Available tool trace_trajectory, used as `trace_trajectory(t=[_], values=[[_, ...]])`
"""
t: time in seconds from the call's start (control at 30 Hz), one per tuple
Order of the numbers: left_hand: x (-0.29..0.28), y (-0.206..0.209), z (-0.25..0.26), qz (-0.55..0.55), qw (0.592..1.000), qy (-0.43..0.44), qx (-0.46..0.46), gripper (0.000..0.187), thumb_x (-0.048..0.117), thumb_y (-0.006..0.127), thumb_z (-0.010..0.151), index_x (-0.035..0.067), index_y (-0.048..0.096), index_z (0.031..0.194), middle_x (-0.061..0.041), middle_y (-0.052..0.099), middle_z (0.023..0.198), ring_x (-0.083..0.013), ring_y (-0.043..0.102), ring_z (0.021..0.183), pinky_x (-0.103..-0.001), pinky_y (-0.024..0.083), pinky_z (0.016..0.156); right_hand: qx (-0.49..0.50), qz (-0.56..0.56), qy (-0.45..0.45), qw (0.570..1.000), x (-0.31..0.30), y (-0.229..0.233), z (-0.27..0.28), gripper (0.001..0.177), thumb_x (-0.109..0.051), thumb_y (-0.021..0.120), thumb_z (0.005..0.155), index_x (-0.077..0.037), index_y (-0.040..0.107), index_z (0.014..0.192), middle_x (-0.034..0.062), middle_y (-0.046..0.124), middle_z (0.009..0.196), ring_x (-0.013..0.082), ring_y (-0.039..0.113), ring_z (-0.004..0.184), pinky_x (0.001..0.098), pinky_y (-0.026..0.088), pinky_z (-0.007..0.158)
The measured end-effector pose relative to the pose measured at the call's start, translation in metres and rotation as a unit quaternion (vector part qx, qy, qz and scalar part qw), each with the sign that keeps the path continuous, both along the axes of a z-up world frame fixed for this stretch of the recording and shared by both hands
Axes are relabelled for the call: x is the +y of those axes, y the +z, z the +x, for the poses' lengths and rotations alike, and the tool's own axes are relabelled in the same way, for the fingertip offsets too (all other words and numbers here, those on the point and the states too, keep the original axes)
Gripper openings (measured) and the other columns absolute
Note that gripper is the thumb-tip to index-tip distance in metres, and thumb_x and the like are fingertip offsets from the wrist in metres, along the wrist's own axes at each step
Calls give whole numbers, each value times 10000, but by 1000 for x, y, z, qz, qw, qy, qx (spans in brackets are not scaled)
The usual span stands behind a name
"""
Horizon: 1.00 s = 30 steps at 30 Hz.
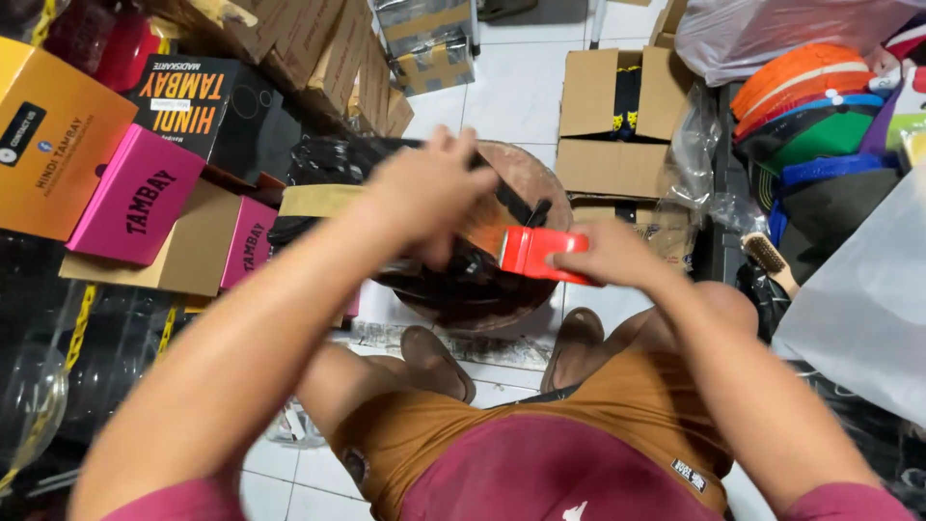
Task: The person packs a black plastic bag using adhesive tape and a tape dispenser while sitting on the floor.
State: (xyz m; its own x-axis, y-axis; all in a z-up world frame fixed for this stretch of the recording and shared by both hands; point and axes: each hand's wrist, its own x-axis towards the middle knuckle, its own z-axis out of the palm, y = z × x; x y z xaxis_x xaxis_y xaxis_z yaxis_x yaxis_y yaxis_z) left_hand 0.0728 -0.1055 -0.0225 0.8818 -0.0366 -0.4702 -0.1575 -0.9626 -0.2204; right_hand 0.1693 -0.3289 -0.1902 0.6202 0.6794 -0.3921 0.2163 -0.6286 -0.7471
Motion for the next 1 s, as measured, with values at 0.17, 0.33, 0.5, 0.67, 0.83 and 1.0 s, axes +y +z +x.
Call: trace_trajectory(t=[0.17, 0.33, 0.5, 0.67, 0.83, 1.0], values=[[66, 67, -48, -246, 964, -31, -92, 1123, 115, 958, 368, 127, 495, 1391, -253, 205, 1571, -531, 325, 1406, -508, 365, 1105, -123, -168, 119, 971, 34, 187, 0, 550, -593, 683, 847, -108, 520, 644, 68, 597, 520, 245, 568, 523, 403, 418, 563], [92, 15, -73, 33, 990, 134, -17, 1282, 75, 854, 614, 294, 91, 1622, -188, -45, 1702, -460, -10, 1542, -716, 47, 1164, -124, -217, 208, 946, 115, 220, -12, 588, -606, 640, 867, -21, 686, 827, 93, 637, 811, 262, 566, 724, 394, 411, 616], [67, -27, -80, -60, 980, 150, -114, 1342, 730, 809, 567, 174, 218, 1636, -128, 157, 1712, -321, 101, 1578, -683, -47, 1207, -182, -147, 234, 944, 171, 170, -1, 572, -641, 701, 765, -91, 784, 900, 126, 713, 794, 352, 720, 858, 544, 550, 790], [96, -59, -86, -122, 961, 154, -195, 1320, 670, 867, 546, 169, 289, 1622, -83, 242, 1698, -306, 163, 1565, -688, -9, 1215, -142, -117, 254, 949, 135, 198, 11, 612, -631, 710, 773, -41, 794, 914, 183, 729, 848, 371, 726, 934, 504, 522, 898], [101, -56, -88, -114, 965, 149, -182, 1302, 698, 833, 550, 232, 270, 1628, -57, 226, 1703, -291, 163, 1569, -697, 37, 1208, -101, -180, 136, 969, 19, 180, 40, 501, -426, 720, 832, 72, 773, 798, 349, 710, 717, 484, 704, 841, 508, 487, 825], [101, -68, -81, -117, 964, 121, -205, 1302, 660, 833, 547, 230, 253, 1631, -52, 208, 1709, -299, 164, 1570, -714, 70, 1198, -117, -166, 88, 975, 20, 126, 4, 524, -535, 691, 813, -16, 748, 850, 267, 718, 739, 451, 721, 880, 506, 527, 817]])
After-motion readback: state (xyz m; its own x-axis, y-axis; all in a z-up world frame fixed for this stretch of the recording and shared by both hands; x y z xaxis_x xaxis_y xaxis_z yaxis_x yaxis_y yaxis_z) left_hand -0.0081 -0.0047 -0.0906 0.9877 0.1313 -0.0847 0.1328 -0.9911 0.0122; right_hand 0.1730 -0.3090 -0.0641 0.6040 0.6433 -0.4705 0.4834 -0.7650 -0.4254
